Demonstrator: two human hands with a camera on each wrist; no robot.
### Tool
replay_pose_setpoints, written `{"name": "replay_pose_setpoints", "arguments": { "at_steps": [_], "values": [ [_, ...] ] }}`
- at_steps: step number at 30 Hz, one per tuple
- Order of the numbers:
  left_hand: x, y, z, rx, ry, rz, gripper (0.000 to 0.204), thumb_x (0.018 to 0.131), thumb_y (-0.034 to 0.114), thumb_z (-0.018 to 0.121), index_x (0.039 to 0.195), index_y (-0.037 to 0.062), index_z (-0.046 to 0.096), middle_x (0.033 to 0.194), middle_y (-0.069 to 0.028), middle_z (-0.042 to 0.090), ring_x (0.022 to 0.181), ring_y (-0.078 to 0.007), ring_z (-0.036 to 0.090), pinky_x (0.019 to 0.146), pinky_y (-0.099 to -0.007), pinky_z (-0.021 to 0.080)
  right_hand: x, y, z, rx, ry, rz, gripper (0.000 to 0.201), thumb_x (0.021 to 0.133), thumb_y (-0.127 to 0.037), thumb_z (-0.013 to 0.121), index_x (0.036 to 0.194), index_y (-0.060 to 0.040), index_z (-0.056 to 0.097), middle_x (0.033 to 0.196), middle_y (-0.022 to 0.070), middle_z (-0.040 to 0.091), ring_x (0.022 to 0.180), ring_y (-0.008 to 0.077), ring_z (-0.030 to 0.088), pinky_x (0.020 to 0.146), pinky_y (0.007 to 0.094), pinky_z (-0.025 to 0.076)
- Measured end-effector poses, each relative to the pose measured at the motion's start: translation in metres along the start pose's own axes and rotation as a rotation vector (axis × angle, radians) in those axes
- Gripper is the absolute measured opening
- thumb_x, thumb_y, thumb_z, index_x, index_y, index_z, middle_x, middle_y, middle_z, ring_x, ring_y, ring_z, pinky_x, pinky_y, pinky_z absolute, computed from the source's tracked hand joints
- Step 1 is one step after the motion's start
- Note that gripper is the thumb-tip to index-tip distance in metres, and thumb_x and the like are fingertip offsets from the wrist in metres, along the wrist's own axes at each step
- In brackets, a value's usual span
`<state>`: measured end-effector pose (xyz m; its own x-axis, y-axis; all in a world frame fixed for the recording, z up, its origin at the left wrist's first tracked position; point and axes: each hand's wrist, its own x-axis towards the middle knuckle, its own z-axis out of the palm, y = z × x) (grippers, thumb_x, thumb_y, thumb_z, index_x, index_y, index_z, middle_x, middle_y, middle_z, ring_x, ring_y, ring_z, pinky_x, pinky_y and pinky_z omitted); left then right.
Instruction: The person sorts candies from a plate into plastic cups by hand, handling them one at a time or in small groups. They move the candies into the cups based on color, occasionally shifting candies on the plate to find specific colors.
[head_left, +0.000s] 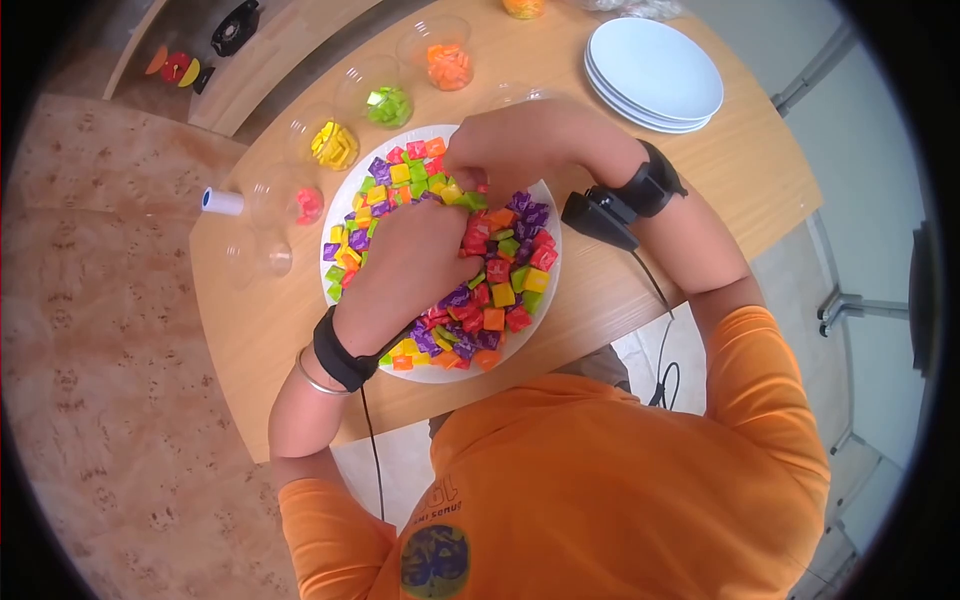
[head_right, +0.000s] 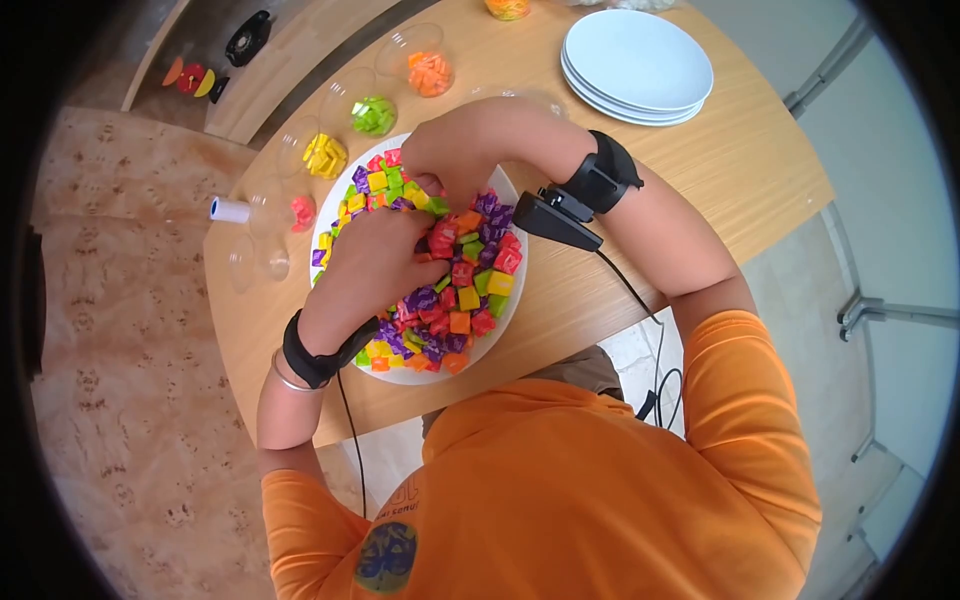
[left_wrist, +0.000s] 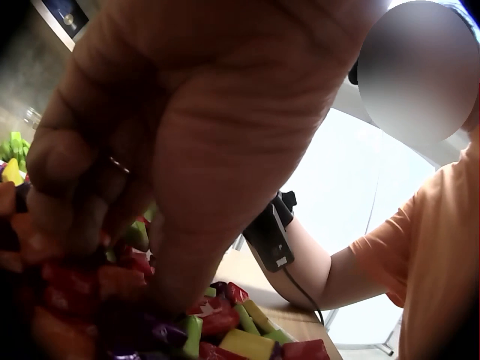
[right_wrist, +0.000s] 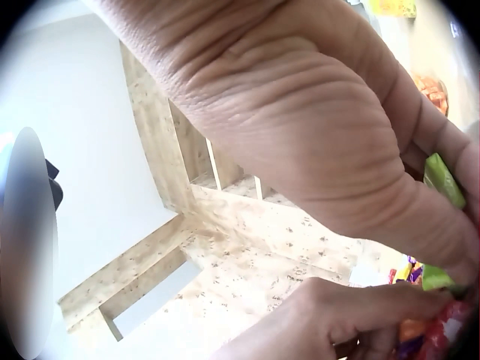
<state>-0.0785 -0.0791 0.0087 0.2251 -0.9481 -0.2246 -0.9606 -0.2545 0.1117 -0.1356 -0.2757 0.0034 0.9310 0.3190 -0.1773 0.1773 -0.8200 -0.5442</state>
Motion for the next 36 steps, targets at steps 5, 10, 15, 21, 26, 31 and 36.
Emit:
{"name": "replay_pose_setpoints", "arguments": {
  "at_steps": [5, 10, 15, 21, 26, 31, 36],
  "values": [
    [0.006, -0.010, 0.001, -0.048, 0.031, 0.038, 0.029, 0.078, 0.031, 0.076, 0.089, 0.0037, 0.074, 0.075, -0.0170, 0.070, 0.074, -0.0365, 0.068, 0.066, -0.0444, 0.054, -0.006, 0.006, -0.013, 0.066, -0.100, 0.128, 0.021, 0.079, -0.011, 0.077, 0.097, -0.0034, 0.070, 0.084, 0.0085, 0.069, 0.074, 0.0220, 0.069, 0.066, 0.0350, 0.052],
    [0.002, -0.020, -0.013, -0.161, -0.001, -0.024, 0.024, 0.082, 0.027, 0.075, 0.086, 0.0031, 0.074, 0.069, -0.0140, 0.067, 0.062, -0.0280, 0.067, 0.057, -0.0380, 0.051, -0.005, 0.021, -0.013, 0.133, -0.062, 0.154, 0.027, 0.079, -0.010, 0.076, 0.104, -0.0037, 0.068, 0.087, 0.0079, 0.070, 0.074, 0.0210, 0.069, 0.066, 0.0345, 0.053],
    [-0.003, -0.049, -0.008, -0.951, 0.032, -0.194, 0.018, 0.093, 0.016, 0.068, 0.094, -0.0013, 0.074, 0.070, -0.0043, 0.069, 0.057, -0.0100, 0.063, 0.049, -0.0236, 0.044, 0.009, 0.019, 0.005, 0.168, -0.075, 0.125, 0.031, 0.079, -0.010, 0.077, 0.108, -0.0058, 0.067, 0.089, 0.0078, 0.070, 0.077, 0.0219, 0.069, 0.068, 0.0355, 0.052],
    [-0.023, -0.063, 0.012, -1.705, 0.128, -0.021, 0.030, 0.098, 0.019, 0.059, 0.116, -0.0038, 0.065, 0.102, -0.0194, 0.071, 0.056, -0.0206, 0.062, 0.046, -0.0213, 0.044, 0.019, 0.026, 0.012, 0.085, -0.066, 0.091, 0.032, 0.078, -0.018, 0.082, 0.103, -0.0062, 0.066, 0.086, 0.0083, 0.069, 0.077, 0.0246, 0.066, 0.067, 0.0368, 0.051],
    [-0.026, -0.040, 0.005, -2.115, 0.268, -0.154, 0.031, 0.099, 0.022, 0.058, 0.117, -0.0029, 0.063, 0.095, -0.0183, 0.069, 0.054, -0.0219, 0.058, 0.040, -0.0207, 0.037, 0.021, 0.022, 0.023, 0.119, 0.059, 0.042, 0.030, 0.078, -0.018, 0.083, 0.096, -0.0054, 0.064, 0.075, 0.0096, 0.063, 0.071, 0.0266, 0.063, 0.062, 0.0387, 0.048],
    [-0.029, -0.057, 0.009, -1.487, 0.073, -0.330, 0.017, 0.099, 0.019, 0.065, 0.105, 0.0033, 0.069, 0.062, 0.0033, 0.055, 0.048, -0.0031, 0.044, 0.041, -0.0209, 0.026, 0.023, 0.030, 0.023, 0.137, 0.019, 0.012, 0.028, 0.078, -0.017, 0.082, 0.089, -0.0038, 0.060, 0.072, 0.0087, 0.061, 0.066, 0.0259, 0.061, 0.059, 0.0380, 0.046],
    [-0.013, -0.016, 0.014, -0.721, 0.115, -0.219, 0.026, 0.093, 0.031, 0.075, 0.091, 0.0048, 0.074, 0.058, 0.0018, 0.057, 0.051, -0.0098, 0.055, 0.052, -0.0275, 0.041, 0.015, 0.025, 0.007, 0.234, -0.056, 0.045, 0.027, 0.079, -0.017, 0.083, 0.091, -0.0018, 0.064, 0.078, 0.0098, 0.068, 0.066, 0.0219, 0.072, 0.056, 0.0325, 0.056]
  ]
}}
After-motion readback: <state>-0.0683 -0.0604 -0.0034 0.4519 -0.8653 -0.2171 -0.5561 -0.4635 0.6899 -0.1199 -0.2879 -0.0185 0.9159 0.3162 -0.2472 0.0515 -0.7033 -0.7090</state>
